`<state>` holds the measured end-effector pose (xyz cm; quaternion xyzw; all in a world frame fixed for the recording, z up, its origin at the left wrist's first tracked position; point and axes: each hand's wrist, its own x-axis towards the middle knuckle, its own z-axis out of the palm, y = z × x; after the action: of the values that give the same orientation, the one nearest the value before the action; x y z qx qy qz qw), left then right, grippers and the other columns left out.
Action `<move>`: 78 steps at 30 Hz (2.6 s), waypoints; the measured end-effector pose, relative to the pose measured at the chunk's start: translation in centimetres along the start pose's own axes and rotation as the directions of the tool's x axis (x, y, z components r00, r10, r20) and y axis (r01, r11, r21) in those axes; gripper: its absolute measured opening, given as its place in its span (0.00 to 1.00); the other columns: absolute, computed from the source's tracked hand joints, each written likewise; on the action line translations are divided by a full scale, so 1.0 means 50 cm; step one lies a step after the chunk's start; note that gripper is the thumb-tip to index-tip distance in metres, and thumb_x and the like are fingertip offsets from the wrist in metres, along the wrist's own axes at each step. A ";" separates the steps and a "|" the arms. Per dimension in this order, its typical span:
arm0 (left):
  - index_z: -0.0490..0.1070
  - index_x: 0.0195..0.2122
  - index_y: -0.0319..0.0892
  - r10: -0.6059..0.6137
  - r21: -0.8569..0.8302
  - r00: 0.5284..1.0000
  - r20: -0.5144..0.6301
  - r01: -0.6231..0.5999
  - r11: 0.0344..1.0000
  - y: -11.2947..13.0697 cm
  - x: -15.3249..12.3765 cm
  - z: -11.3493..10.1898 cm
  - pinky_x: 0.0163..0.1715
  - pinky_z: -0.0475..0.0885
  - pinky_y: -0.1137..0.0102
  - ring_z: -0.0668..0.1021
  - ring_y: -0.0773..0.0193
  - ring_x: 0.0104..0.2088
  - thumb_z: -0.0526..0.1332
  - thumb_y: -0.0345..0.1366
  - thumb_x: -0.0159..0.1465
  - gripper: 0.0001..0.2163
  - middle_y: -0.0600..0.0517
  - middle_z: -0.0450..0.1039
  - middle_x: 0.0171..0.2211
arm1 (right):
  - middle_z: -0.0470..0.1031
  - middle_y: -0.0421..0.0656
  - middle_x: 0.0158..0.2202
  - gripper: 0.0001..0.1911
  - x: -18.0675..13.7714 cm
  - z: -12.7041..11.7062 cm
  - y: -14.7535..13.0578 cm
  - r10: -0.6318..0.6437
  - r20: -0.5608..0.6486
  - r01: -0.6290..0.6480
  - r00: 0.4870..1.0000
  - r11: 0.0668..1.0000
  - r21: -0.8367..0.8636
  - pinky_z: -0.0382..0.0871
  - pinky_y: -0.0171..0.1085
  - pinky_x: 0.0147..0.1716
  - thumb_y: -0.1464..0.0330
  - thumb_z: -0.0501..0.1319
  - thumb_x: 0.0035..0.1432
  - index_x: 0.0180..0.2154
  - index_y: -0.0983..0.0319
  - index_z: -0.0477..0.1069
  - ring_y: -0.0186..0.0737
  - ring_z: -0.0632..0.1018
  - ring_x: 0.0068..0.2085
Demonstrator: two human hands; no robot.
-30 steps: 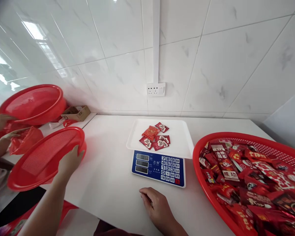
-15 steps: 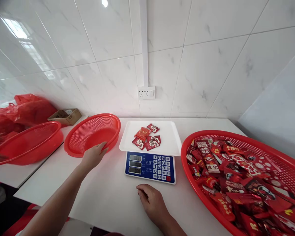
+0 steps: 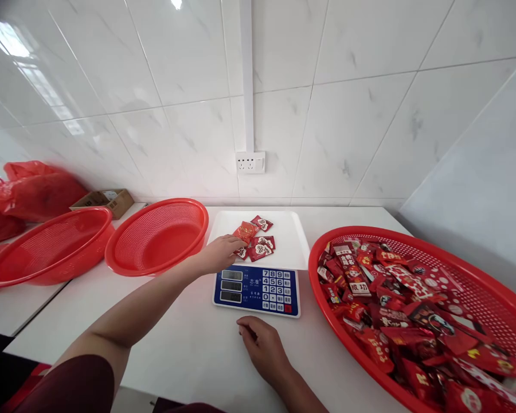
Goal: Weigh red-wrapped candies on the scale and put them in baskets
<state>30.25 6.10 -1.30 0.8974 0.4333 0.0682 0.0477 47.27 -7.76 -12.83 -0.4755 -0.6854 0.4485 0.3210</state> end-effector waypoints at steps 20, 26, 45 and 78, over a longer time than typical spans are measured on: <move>0.59 0.58 0.41 -0.546 0.049 0.803 -0.237 0.572 0.819 -0.081 -0.189 -0.027 0.54 0.62 0.57 0.68 0.52 0.55 0.47 0.46 0.66 0.22 0.44 0.68 0.54 | 0.75 0.47 0.44 0.15 0.110 -0.108 -0.089 -0.354 -0.350 0.208 0.867 0.897 -0.390 0.67 0.45 0.48 0.63 0.51 0.61 0.45 0.59 0.71 0.46 0.74 0.47; 0.63 0.55 0.42 -0.662 0.065 0.721 -0.204 0.685 0.726 -0.044 -0.246 -0.012 0.52 0.62 0.57 0.73 0.54 0.49 0.47 0.41 0.67 0.18 0.45 0.73 0.48 | 0.66 0.48 0.56 0.23 0.224 -0.163 -0.131 -0.161 -0.137 0.014 0.977 0.695 -0.718 0.58 0.48 0.54 0.73 0.52 0.58 0.56 0.63 0.62 0.51 0.59 0.60; 0.66 0.53 0.46 -0.640 0.014 0.755 -0.146 0.648 0.761 -0.024 -0.304 -0.001 0.34 0.67 0.67 0.75 0.57 0.40 0.47 0.42 0.67 0.17 0.47 0.75 0.40 | 0.56 0.51 0.62 0.34 0.383 -0.111 -0.235 -0.115 -0.041 0.055 0.993 0.724 -0.687 0.58 0.48 0.55 0.56 0.57 0.56 0.61 0.60 0.53 0.51 0.57 0.62; 0.66 0.53 0.45 -0.626 0.024 0.756 -0.191 0.641 0.767 -0.026 -0.300 0.005 0.38 0.68 0.65 0.74 0.55 0.44 0.47 0.42 0.67 0.18 0.47 0.74 0.43 | 0.76 0.55 0.43 0.15 0.329 -0.146 -0.198 0.067 -0.005 -0.047 0.998 0.644 -0.763 0.67 0.46 0.41 0.75 0.55 0.55 0.43 0.65 0.74 0.54 0.76 0.44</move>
<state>20.06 -4.88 -2.93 0.6897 0.7163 0.1060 -0.0092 44.38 8.52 -0.61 -0.5823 -0.7989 0.1342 0.0686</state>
